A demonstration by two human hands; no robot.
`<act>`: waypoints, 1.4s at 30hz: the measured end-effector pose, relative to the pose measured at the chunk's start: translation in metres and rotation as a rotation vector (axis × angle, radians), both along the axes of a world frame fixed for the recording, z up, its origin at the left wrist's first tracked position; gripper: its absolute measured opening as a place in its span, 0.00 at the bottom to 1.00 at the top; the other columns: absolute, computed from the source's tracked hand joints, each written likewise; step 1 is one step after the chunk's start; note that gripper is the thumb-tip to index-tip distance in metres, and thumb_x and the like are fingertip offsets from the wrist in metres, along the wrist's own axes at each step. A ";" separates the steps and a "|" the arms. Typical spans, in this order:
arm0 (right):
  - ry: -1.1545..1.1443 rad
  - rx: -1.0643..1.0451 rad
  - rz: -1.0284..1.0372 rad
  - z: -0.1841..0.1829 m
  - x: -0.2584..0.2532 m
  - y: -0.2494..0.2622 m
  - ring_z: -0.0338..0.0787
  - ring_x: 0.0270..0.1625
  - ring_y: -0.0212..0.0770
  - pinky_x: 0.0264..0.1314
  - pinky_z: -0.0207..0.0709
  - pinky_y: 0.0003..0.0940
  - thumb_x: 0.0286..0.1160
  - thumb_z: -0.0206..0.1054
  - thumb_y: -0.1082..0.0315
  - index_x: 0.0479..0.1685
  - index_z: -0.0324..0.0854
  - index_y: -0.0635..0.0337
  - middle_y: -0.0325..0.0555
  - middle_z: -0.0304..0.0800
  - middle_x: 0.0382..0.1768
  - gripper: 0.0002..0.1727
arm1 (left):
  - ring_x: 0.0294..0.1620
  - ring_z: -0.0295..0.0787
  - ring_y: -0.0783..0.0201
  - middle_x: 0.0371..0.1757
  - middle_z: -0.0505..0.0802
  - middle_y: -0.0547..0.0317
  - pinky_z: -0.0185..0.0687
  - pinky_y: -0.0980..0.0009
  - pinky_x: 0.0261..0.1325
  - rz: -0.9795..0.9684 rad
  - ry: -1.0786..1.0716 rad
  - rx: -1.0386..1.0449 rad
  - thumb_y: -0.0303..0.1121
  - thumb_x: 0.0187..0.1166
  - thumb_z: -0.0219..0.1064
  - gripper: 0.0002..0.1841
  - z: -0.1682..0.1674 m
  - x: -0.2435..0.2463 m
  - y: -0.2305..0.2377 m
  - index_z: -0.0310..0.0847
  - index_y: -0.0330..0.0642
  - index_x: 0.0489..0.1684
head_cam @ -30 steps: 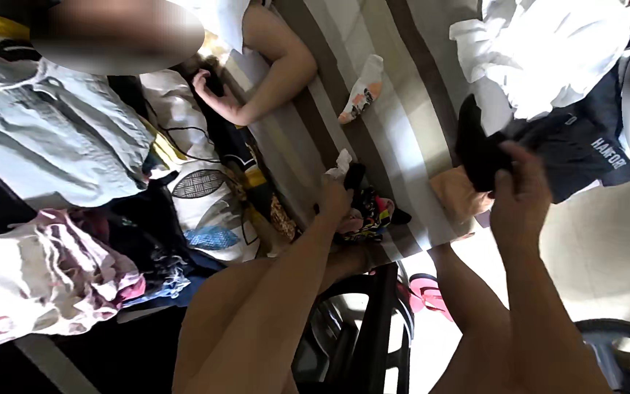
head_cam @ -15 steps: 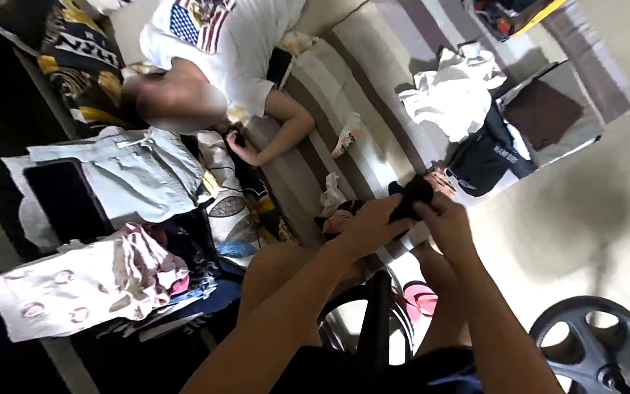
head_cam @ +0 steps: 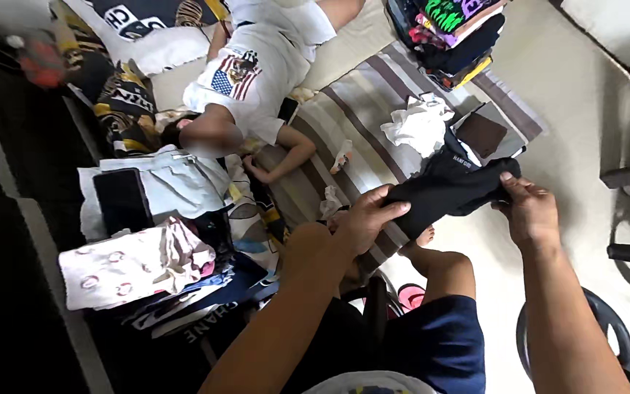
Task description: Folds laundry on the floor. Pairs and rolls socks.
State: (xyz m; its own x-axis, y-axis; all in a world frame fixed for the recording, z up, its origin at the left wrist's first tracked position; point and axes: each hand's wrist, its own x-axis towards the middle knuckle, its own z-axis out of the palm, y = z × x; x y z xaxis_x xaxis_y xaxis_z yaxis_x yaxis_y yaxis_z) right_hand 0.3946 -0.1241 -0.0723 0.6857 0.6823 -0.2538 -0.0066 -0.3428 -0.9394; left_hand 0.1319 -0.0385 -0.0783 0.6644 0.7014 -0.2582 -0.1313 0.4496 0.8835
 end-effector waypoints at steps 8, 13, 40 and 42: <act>-0.555 -0.001 0.231 0.014 -0.033 -0.052 0.91 0.42 0.43 0.48 0.85 0.45 0.77 0.66 0.75 0.57 0.86 0.66 0.55 0.93 0.46 0.13 | 0.54 0.90 0.71 0.56 0.93 0.56 0.87 0.70 0.61 -0.018 0.258 0.317 0.25 0.83 0.66 0.16 0.025 0.016 -0.029 0.84 0.37 0.67; -0.107 0.167 0.294 0.013 -0.088 -0.059 0.90 0.38 0.24 0.44 0.86 0.23 0.83 0.60 0.73 0.52 0.90 0.63 0.37 0.95 0.42 0.13 | 0.58 0.90 0.61 0.55 0.93 0.47 0.85 0.63 0.66 0.063 0.485 0.760 0.28 0.81 0.63 0.17 0.001 0.028 -0.071 0.87 0.35 0.65; -0.043 0.270 0.309 -0.026 -0.147 -0.100 0.92 0.48 0.23 0.56 0.86 0.19 0.75 0.64 0.78 0.49 0.90 0.70 0.41 0.95 0.45 0.11 | 0.28 0.87 0.73 0.31 0.91 0.58 0.86 0.78 0.37 0.089 0.256 0.088 0.25 0.72 0.76 0.09 -0.002 0.002 -0.087 0.83 0.31 0.43; 0.004 0.249 0.231 -0.032 -0.151 -0.100 0.91 0.44 0.22 0.52 0.86 0.20 0.76 0.63 0.77 0.43 0.92 0.66 0.36 0.95 0.40 0.10 | 0.30 0.88 0.73 0.33 0.91 0.57 0.87 0.76 0.40 -0.011 0.320 0.136 0.29 0.73 0.76 0.12 -0.004 -0.003 -0.088 0.83 0.31 0.44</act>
